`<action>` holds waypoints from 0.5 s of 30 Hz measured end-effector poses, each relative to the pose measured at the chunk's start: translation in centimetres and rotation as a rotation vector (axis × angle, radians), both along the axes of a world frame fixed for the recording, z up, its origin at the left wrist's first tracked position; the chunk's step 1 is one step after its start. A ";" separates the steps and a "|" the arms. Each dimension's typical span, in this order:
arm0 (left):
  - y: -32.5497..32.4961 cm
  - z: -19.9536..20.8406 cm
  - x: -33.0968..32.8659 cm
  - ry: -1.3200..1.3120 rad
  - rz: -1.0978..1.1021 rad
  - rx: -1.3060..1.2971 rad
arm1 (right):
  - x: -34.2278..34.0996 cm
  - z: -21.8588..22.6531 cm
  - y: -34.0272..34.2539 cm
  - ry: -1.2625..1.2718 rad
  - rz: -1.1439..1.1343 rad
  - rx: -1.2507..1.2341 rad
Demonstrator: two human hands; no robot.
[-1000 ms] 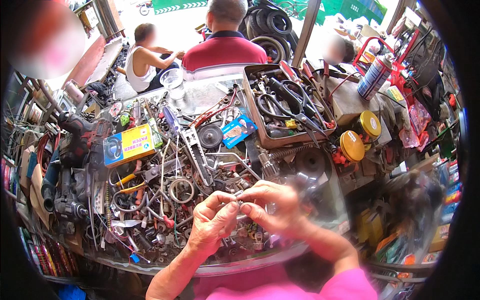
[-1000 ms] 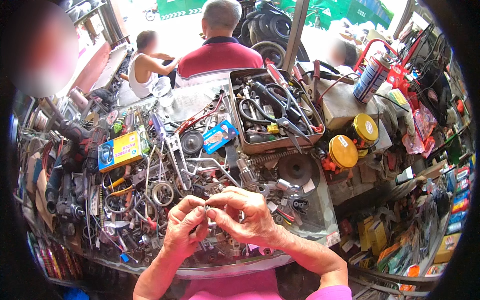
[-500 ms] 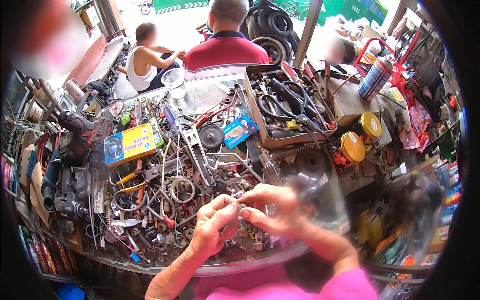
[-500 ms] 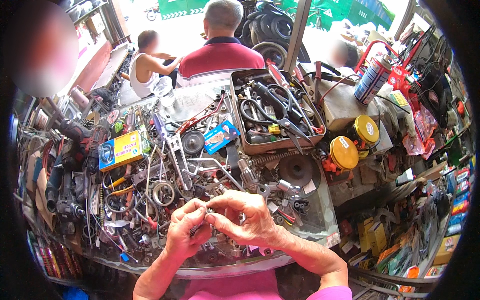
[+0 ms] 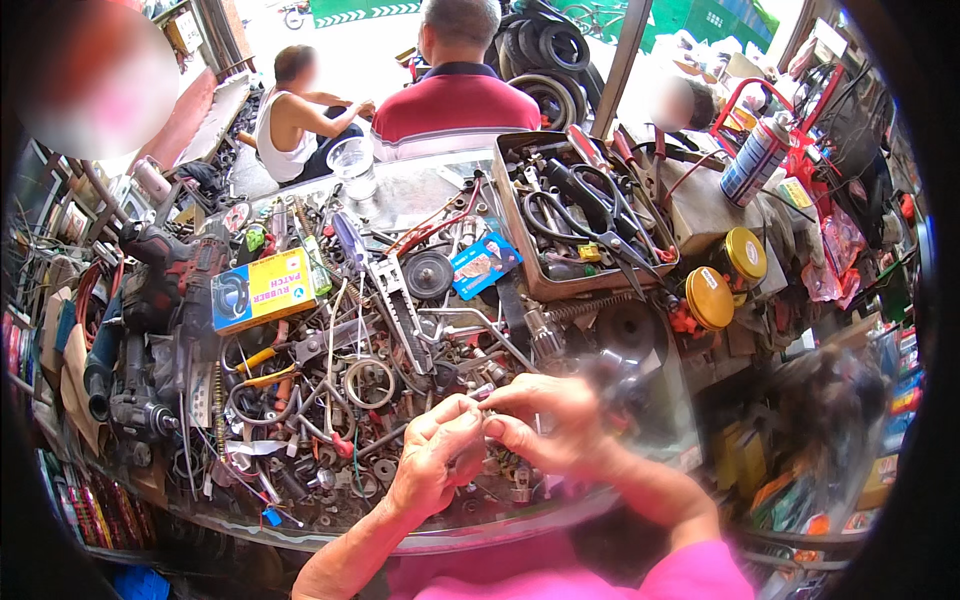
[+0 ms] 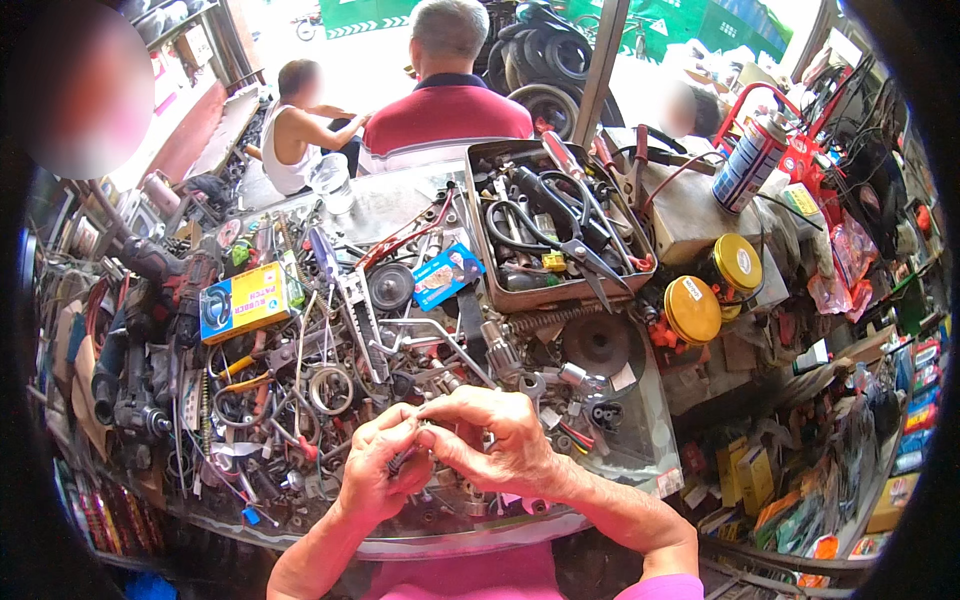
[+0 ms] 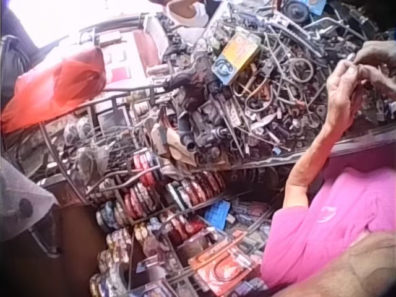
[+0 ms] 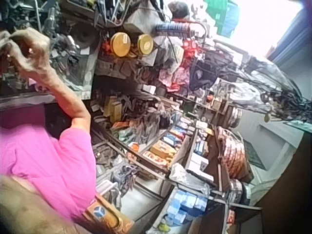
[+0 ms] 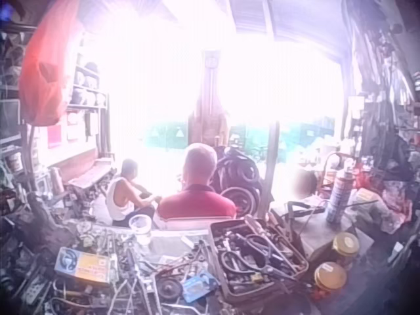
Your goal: The person assembles small mechanical parts on a cluttered workbench. They repeatedly thread a red wire through a metal spring and attach small metal components, handling the parts one at a time.
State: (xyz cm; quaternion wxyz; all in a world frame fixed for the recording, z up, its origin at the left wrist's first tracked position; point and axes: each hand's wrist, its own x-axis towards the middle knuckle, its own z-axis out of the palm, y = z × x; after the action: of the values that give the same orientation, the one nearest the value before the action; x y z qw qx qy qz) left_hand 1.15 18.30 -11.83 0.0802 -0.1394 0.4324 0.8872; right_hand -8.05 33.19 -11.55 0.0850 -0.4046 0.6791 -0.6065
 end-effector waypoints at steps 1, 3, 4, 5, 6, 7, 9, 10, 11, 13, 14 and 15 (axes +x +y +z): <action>-0.1 -0.1 0.0 0.013 -0.008 0.014 | 0.0 0.0 0.0 -0.008 -0.011 0.009; -0.4 -0.2 0.0 0.040 -0.022 0.043 | 0.0 0.0 0.1 -0.024 -0.032 0.026; -0.4 -0.1 0.0 0.063 0.010 0.066 | 0.1 0.1 0.1 -0.057 -0.066 0.020; -0.5 0.1 -0.2 0.087 0.042 0.088 | 0.1 0.5 -0.1 -0.090 -0.100 0.015; -0.5 0.3 -0.4 0.110 0.075 0.111 | 0.2 0.9 -0.1 -0.123 -0.133 0.010; -0.9 -0.3 -0.4 0.152 0.035 0.203 | 0.6 1.2 0.2 -0.365 -0.155 0.009; -1.4 -0.4 -0.9 0.211 -0.005 0.359 | 0.4 1.3 0.0 -0.541 -0.221 -0.061; -1.6 0.0 -1.3 0.218 -0.013 0.425 | 0.2 1.5 -0.2 -0.636 -0.234 -0.086; -1.8 -0.5 -1.3 0.269 -0.041 0.491 | 0.1 1.1 -0.3 -0.651 -0.255 -0.106; -1.8 -0.3 -1.1 0.253 -0.027 0.445 | 0.1 0.8 -0.3 -0.630 -0.259 -0.116; -1.8 -0.1 -1.0 0.251 -0.030 0.427 | 0.1 0.7 -0.3 -0.640 -0.258 -0.124; -1.8 -0.1 -1.0 0.257 -0.034 0.416 | 0.1 0.8 -0.2 -0.636 -0.263 -0.128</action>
State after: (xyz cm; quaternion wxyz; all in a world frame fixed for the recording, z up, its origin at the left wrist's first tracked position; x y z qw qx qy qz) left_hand 0.16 16.52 -11.88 0.0664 0.0015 0.2492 0.9662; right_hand -7.91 32.98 -10.79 0.1878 -0.1089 0.6255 -0.7494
